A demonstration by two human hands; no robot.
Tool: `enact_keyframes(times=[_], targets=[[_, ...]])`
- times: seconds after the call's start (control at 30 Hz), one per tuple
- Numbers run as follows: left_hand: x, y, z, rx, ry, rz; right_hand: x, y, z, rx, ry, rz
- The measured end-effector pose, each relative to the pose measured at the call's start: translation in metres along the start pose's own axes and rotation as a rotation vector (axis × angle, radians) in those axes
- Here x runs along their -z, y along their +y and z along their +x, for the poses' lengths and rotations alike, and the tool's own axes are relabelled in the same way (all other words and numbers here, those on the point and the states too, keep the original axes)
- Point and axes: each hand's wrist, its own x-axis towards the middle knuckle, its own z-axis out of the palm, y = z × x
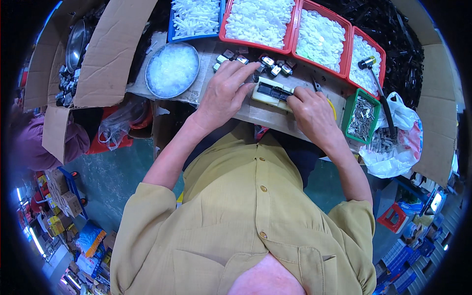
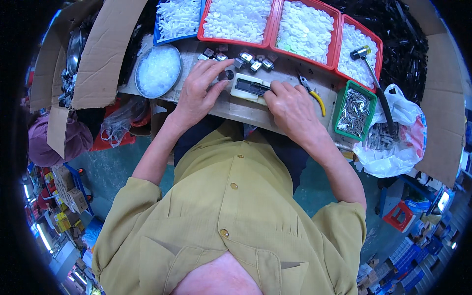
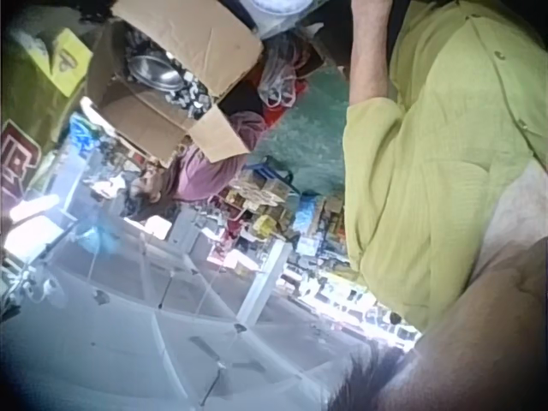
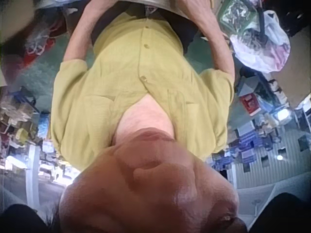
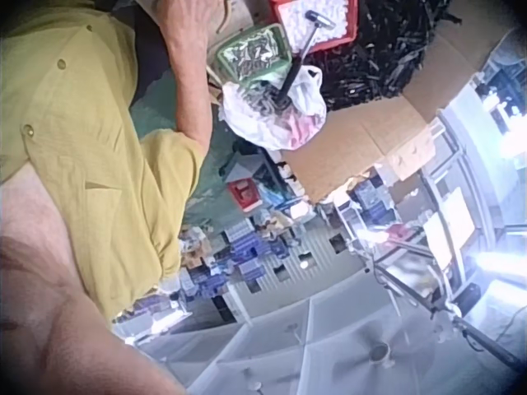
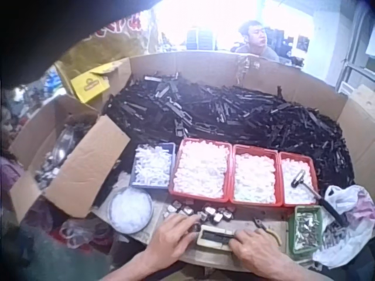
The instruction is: The person assembles small lock mechanisms at a workbench. They repeatedly pick up metal pins and white plastic components, insert them into a jig, and use a hammer and pliers to secure the parts. Finished units are placed on the table while new components are drawn from trays and a plastic bag.
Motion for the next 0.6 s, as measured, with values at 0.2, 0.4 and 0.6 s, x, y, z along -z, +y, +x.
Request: enact_keyframes(times=[0.2, 0.4, 0.6], targets=[[-0.001, 0.000, -0.002, 0.189, -0.111, -0.196, 0.009, -0.005, -0.002, -0.080, 0.191, 0.123], [-0.014, 0.017, 0.004, 0.711, 0.059, -0.987, 0.001, -0.032, 0.022, -0.096, 0.525, 0.243], [-0.018, 0.019, -0.002, 0.754, 0.062, -1.042, -0.007, -0.030, 0.037, -0.087, 0.550, 0.319]])
